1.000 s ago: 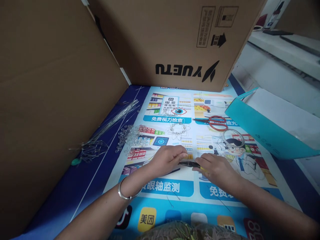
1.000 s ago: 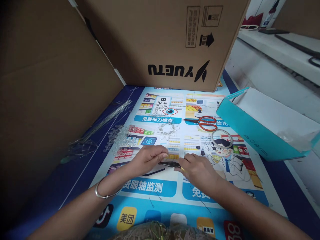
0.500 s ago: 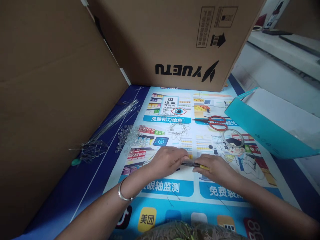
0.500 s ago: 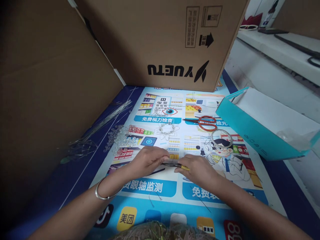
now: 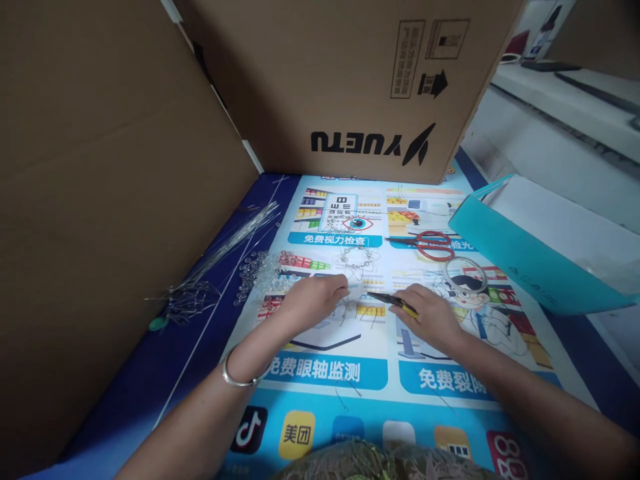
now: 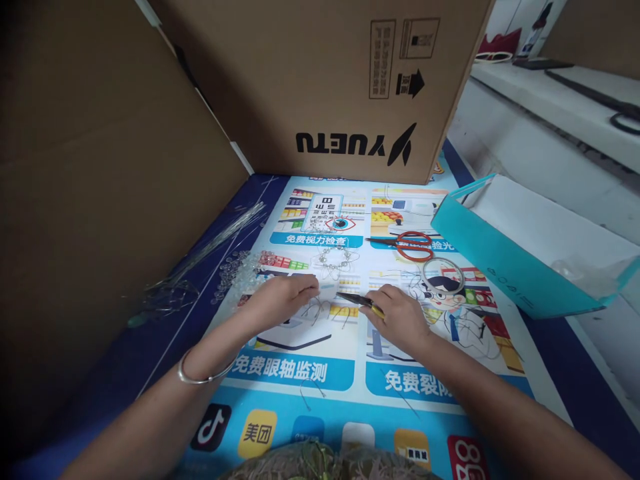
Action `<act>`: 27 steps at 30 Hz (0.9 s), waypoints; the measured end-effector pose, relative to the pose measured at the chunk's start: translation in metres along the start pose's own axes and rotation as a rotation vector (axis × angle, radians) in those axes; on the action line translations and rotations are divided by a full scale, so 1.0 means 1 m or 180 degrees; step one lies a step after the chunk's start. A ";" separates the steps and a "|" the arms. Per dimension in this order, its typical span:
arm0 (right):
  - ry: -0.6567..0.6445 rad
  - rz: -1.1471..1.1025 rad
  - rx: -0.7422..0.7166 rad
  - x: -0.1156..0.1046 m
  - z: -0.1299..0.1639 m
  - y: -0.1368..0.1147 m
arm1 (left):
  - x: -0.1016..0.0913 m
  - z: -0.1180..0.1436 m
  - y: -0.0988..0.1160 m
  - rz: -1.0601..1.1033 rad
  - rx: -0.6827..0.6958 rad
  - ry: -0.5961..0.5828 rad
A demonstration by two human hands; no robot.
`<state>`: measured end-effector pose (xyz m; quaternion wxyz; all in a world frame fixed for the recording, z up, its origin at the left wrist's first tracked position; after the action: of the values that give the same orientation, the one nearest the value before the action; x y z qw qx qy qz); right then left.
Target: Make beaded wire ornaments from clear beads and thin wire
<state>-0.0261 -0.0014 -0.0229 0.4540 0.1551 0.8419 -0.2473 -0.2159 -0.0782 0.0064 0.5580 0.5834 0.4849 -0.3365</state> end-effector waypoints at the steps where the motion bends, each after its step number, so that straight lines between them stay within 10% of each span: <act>1: 0.0003 -0.0006 0.0002 0.000 0.000 0.000 | 0.005 0.000 0.001 -0.0047 0.0062 -0.0065; 14: -0.0035 -0.0065 -0.0019 0.001 -0.001 -0.001 | 0.002 0.005 0.019 -0.0247 0.0370 -0.0164; 27: 0.0055 -0.0039 -0.0072 0.000 -0.001 -0.002 | 0.020 0.114 0.049 -0.0094 -0.0016 -0.0419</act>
<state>-0.0280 -0.0026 -0.0217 0.4468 0.1470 0.8494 -0.2392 -0.1472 -0.1810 -0.0134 0.5851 0.5514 0.4565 -0.3811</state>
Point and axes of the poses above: each hand's wrist, its own z-axis away from the middle knuckle, its own x-axis out of the palm, y = z × x, the point moved 7 cm from there along -z, towards the middle knuckle, and after that the axes turned 15 degrees about y, right-handed, at the moved point
